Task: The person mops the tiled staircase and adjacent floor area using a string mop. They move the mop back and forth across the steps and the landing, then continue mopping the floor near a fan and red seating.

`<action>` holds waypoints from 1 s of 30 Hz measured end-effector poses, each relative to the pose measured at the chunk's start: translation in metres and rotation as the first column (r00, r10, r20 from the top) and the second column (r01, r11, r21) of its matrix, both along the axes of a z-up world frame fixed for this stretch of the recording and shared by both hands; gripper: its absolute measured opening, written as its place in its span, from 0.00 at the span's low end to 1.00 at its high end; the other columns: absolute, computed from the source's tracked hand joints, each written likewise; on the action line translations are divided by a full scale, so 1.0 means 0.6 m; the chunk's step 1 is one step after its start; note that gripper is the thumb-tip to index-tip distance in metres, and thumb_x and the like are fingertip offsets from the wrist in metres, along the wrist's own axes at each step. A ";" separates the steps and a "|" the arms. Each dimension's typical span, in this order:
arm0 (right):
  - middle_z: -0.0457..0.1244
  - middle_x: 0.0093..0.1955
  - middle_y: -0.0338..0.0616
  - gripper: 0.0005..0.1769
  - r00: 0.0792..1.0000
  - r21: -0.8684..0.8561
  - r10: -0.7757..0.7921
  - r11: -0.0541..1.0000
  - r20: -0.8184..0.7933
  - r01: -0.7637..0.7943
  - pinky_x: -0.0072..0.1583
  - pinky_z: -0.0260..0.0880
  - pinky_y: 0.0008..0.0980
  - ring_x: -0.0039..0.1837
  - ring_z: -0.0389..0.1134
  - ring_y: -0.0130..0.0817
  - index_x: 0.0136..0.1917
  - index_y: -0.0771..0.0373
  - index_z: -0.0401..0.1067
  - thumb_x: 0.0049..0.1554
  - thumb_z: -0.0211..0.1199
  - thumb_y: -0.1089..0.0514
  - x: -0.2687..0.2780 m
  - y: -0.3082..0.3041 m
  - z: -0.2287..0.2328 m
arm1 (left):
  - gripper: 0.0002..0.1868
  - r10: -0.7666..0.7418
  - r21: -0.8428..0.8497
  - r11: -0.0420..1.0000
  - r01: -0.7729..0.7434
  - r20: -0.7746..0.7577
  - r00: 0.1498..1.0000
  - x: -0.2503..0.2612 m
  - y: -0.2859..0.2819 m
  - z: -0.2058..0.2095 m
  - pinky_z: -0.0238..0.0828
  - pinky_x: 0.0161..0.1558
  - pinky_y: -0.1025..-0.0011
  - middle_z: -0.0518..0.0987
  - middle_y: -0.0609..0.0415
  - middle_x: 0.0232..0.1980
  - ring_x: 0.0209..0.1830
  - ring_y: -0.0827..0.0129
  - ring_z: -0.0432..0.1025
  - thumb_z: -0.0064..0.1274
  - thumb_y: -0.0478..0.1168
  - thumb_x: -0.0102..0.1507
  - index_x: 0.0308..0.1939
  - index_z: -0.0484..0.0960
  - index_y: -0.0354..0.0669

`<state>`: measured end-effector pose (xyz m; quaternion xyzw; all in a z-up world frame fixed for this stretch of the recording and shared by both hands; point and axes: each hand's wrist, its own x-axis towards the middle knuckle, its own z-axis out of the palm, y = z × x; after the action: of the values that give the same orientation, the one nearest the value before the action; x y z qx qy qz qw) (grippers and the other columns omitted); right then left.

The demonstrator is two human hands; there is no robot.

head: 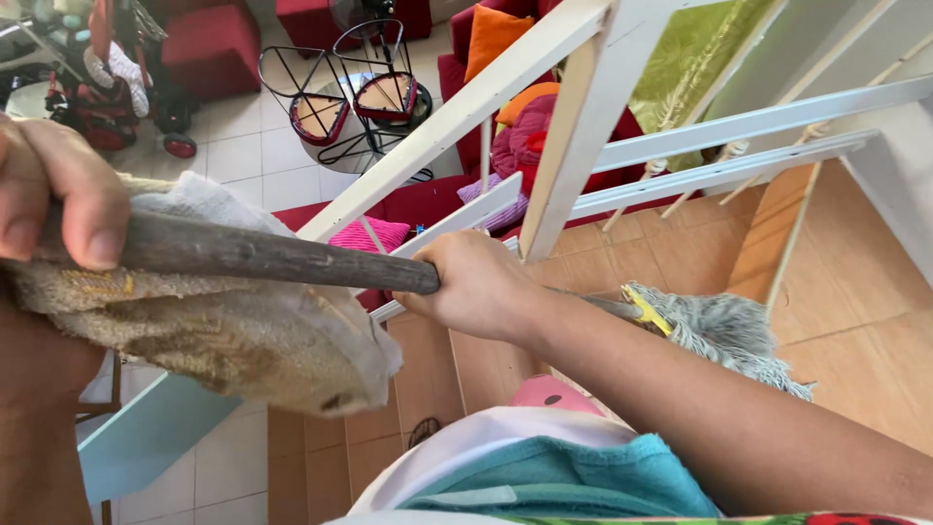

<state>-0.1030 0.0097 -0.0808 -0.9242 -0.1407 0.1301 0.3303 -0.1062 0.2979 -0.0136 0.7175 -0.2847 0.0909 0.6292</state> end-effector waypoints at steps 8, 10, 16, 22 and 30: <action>0.66 0.26 0.42 0.11 0.996 0.098 -0.069 0.993 0.057 0.063 0.38 0.66 0.38 0.30 0.65 0.42 0.34 0.56 0.80 0.49 0.63 0.49 0.021 0.076 -0.217 | 0.18 0.118 0.061 0.992 -0.109 -0.164 0.979 -0.019 -0.008 -0.103 0.51 0.34 0.81 0.72 0.50 0.26 0.23 0.74 0.56 0.35 0.43 0.69 0.24 0.62 0.48; 0.67 0.27 0.42 0.10 0.991 0.097 -0.078 0.993 0.107 0.067 0.38 0.66 0.38 0.31 0.66 0.43 0.33 0.56 0.79 0.48 0.63 0.50 0.030 0.091 -0.245 | 0.17 0.107 0.031 0.994 -0.103 -0.162 0.981 -0.020 0.017 -0.124 0.52 0.37 0.80 0.71 0.49 0.26 0.25 0.72 0.58 0.34 0.42 0.69 0.24 0.61 0.48; 0.64 0.27 0.42 0.11 0.975 0.074 -0.213 0.975 0.068 0.208 0.39 0.64 0.39 0.30 0.61 0.42 0.33 0.58 0.79 0.49 0.65 0.50 -0.037 0.103 -0.261 | 0.18 -0.121 -0.046 0.992 0.115 -0.178 0.977 -0.056 0.023 -0.131 0.57 0.34 0.78 0.69 0.56 0.23 0.24 0.74 0.60 0.37 0.39 0.66 0.19 0.63 0.47; 0.61 0.24 0.40 0.15 0.890 0.017 -0.425 0.901 -0.162 0.433 0.32 0.67 0.36 0.26 0.61 0.36 0.26 0.62 0.74 0.51 0.65 0.54 -0.132 0.119 -0.230 | 0.19 -0.230 -0.040 0.973 0.228 -0.277 0.933 -0.062 0.022 -0.132 0.52 0.29 0.78 0.69 0.53 0.20 0.21 0.74 0.55 0.37 0.41 0.65 0.17 0.62 0.46; 0.66 0.25 0.37 0.10 0.795 -0.025 -0.538 0.832 -0.282 0.554 0.35 0.62 0.30 0.28 0.63 0.29 0.31 0.59 0.82 0.51 0.71 0.54 -0.203 0.091 -0.252 | 0.19 -0.478 -0.177 0.878 0.445 -0.288 0.829 -0.050 -0.011 -0.144 0.59 0.29 0.79 0.70 0.54 0.21 0.20 0.74 0.61 0.41 0.41 0.66 0.19 0.65 0.46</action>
<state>-0.2248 0.0646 -0.2319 -0.8877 0.1757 0.1529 0.3972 -0.1361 0.2912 -0.1000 0.5992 -0.3376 -0.1683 0.7062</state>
